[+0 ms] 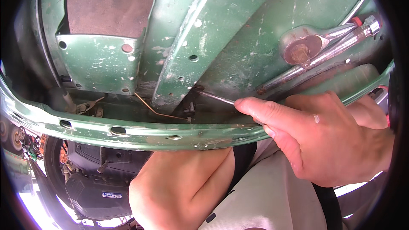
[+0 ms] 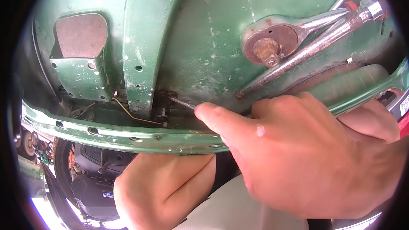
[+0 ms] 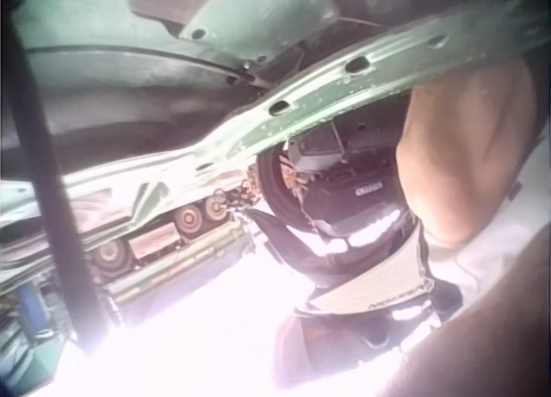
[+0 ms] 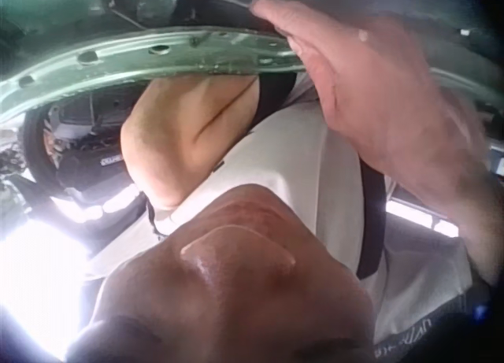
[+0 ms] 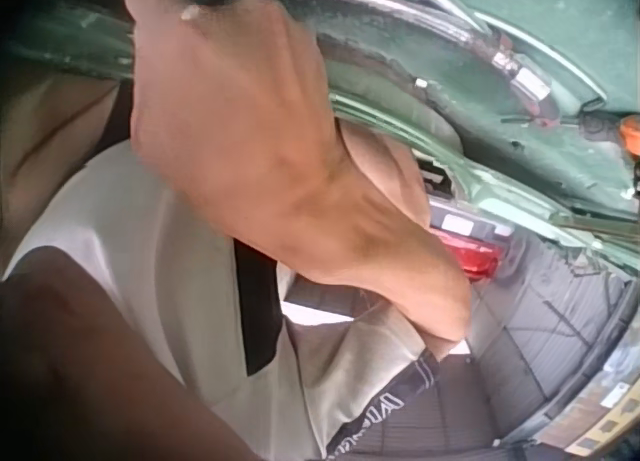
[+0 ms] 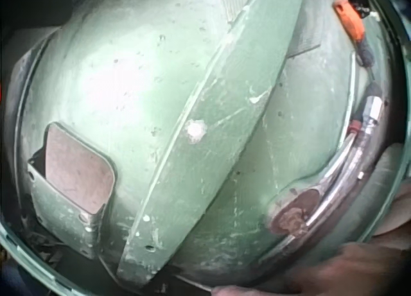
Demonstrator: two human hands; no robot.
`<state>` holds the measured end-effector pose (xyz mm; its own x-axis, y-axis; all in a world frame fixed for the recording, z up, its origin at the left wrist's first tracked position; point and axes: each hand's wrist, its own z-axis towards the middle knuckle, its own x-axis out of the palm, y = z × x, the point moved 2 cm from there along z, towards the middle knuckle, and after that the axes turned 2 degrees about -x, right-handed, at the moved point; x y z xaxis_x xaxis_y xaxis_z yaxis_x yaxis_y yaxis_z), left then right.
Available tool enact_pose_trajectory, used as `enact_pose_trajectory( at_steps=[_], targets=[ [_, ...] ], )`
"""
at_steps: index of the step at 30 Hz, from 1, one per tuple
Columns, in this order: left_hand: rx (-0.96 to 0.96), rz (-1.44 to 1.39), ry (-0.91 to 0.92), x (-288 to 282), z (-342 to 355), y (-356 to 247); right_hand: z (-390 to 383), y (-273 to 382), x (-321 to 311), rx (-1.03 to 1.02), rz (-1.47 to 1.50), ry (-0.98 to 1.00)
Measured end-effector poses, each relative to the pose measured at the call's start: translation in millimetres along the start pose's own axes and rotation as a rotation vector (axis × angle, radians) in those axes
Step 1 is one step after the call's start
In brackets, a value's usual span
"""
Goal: The person uses a screwdriver and their fingers to remove a metal clip from inside a green vehicle door, then uses a long metal rod and a ratchet to work on the internal mechanism while sitting on the floor.
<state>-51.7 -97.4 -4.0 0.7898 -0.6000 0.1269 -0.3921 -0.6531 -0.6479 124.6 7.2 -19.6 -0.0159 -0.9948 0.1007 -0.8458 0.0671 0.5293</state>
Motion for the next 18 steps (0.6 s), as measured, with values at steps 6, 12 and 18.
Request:
enact_pose_trajectory(
  at_steps=[6,12,18],
  targets=[
    [0.263,0.138,-0.157,11,-12,-2,-1,-3,-7,0.064,0.137,-0.139],
    [0.186,0.121,-0.190,11,-8,-9,13,-18,-24,-0.024,0.173,0.016],
    [0.138,0.134,-0.176,16,-6,-13,-7,-20,5,-0.120,0.035,-0.135]
  ],
)
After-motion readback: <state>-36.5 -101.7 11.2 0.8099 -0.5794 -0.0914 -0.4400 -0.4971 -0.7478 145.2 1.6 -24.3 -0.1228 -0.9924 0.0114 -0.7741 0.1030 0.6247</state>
